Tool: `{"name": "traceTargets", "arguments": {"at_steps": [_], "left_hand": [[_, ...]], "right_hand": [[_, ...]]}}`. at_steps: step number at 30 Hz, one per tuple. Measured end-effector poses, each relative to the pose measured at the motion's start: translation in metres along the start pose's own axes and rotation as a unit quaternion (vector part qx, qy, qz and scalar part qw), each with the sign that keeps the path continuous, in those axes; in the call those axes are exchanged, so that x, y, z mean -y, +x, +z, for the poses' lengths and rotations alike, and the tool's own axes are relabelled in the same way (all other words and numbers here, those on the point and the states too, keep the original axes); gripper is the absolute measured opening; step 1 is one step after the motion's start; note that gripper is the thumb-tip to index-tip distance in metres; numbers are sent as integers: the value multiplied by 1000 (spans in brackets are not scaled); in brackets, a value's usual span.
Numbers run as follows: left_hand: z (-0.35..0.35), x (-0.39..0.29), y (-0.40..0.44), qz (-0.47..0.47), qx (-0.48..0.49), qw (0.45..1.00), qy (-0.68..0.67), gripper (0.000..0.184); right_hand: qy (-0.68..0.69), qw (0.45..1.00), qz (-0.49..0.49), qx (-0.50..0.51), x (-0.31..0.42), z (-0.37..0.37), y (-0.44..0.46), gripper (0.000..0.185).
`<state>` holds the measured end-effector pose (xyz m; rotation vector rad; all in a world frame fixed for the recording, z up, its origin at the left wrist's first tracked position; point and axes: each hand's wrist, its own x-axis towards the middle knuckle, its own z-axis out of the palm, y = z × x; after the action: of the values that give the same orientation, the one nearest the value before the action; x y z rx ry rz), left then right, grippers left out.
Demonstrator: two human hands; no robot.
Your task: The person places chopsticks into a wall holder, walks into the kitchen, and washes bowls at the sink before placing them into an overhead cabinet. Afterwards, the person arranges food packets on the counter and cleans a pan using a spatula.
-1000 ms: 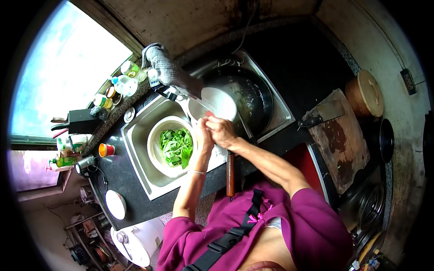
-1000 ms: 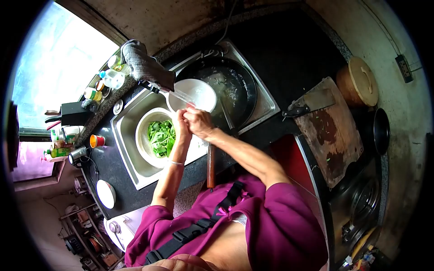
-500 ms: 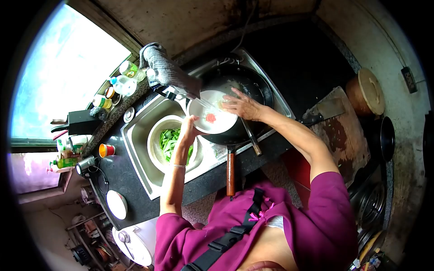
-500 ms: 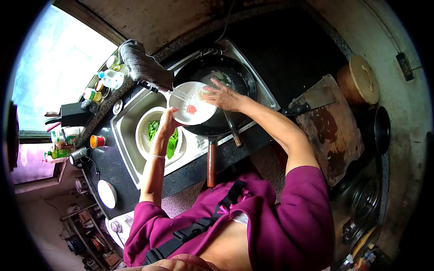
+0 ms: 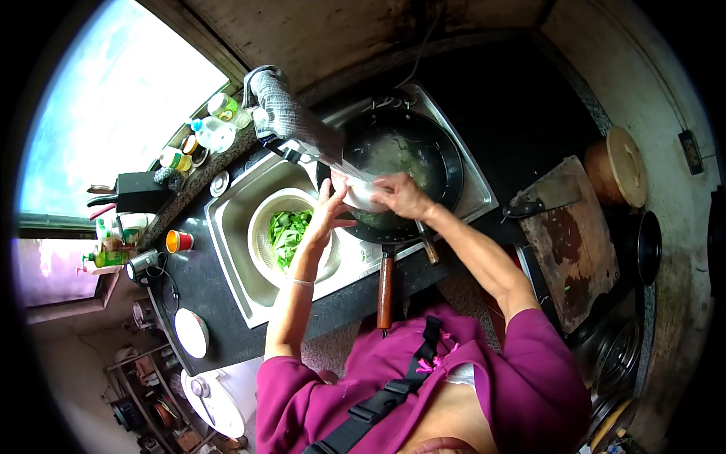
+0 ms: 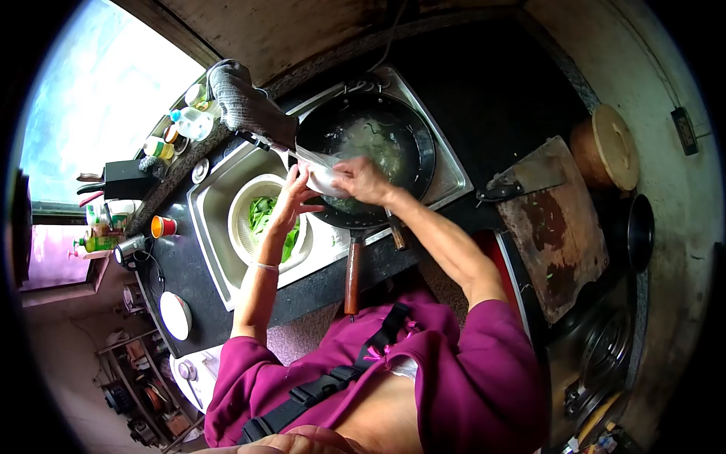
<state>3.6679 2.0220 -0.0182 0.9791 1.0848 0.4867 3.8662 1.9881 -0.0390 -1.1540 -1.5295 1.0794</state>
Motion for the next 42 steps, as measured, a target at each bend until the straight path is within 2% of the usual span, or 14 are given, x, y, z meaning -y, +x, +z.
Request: {"name": "traceTargets", "arguments": {"at_steps": [3,6,13,14,20,24,27,29,30,32,34,38,41,42], "left_hand": [[-18,2,7,36,-28,996,70,97],[-20,9,29,196,55,979,-26,71],[-27,22,49,130,157,945,-256,27],[-31,36,58,118,166,939,-278,30],[5,42,34,90,98,906,-401,51],[4,50,33,81,52,911,-401,43],[19,24,10,80,27,922,-379,37],[33,10,1,72,-37,924,-375,26],[26,17,8,68,-36,924,-375,26],[8,42,24,128,47,928,-346,16],[31,6,1,145,-25,931,-334,16],[24,13,13,165,12,952,-258,11],[37,2,4,128,-46,941,-309,10],[31,9,8,140,-30,941,-305,10]], "right_hand": [[106,989,57,81,12,-35,14,24],[224,958,133,121,18,-59,29,34],[355,917,172,56,-27,-65,63,29],[361,912,191,25,-30,-63,67,26],[144,957,212,-135,-48,-38,79,14],[-113,969,-140,-170,-17,-15,60,12],[-181,953,-171,-172,22,4,38,14],[-120,965,-189,-137,36,16,25,18],[-211,940,-251,-90,54,15,16,23],[-192,943,-260,-72,55,23,2,28],[-181,954,-235,-49,61,27,-6,30],[-400,875,-253,-101,42,26,29,29],[-361,909,-196,-64,9,17,60,26],[-265,954,-124,-59,1,9,71,26]]}}
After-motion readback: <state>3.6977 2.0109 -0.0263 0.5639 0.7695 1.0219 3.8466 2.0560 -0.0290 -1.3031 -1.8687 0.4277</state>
